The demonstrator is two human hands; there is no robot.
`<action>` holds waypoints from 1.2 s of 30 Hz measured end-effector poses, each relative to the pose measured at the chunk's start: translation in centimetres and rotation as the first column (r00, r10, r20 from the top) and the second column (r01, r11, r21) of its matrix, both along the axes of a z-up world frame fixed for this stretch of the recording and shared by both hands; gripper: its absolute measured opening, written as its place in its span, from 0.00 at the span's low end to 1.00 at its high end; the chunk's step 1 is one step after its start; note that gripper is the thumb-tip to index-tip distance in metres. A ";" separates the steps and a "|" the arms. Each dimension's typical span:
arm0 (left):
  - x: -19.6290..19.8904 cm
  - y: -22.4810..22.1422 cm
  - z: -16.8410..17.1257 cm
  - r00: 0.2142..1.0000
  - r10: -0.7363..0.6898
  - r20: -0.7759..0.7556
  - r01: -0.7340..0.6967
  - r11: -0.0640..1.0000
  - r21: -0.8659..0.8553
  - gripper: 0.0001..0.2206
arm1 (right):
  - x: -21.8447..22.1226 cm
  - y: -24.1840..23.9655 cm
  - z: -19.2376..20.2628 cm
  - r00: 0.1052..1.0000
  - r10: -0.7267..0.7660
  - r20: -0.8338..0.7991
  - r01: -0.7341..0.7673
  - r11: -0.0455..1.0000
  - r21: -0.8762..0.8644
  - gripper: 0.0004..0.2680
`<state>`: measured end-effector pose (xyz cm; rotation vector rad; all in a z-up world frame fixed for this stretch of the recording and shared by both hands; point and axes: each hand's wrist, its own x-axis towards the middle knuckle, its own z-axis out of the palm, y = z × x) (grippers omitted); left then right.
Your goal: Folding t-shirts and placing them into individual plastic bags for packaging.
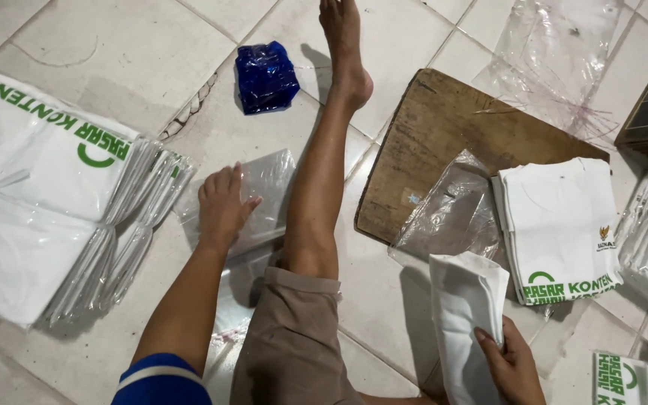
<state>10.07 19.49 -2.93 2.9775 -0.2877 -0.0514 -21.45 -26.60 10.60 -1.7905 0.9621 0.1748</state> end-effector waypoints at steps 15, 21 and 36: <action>-3.9 5.6 13.0 0.997 -0.067 -0.042 0.063 0.994 -0.092 0.15 | -1.1 -2.7 0.1 0.995 -0.058 0.083 0.063 0.995 -0.070 0.10; -2.2 5.2 20.5 0.942 -0.057 -0.330 0.000 0.985 -0.170 0.09 | -1.2 -3.0 0.6 0.990 -0.109 0.084 0.116 0.989 -0.093 0.11; 0.3 3.4 -1.5 0.995 -0.057 0.084 0.067 0.991 -0.116 0.10 | -2.7 -3.4 -3.5 0.991 -0.074 0.109 0.082 0.994 -0.075 0.11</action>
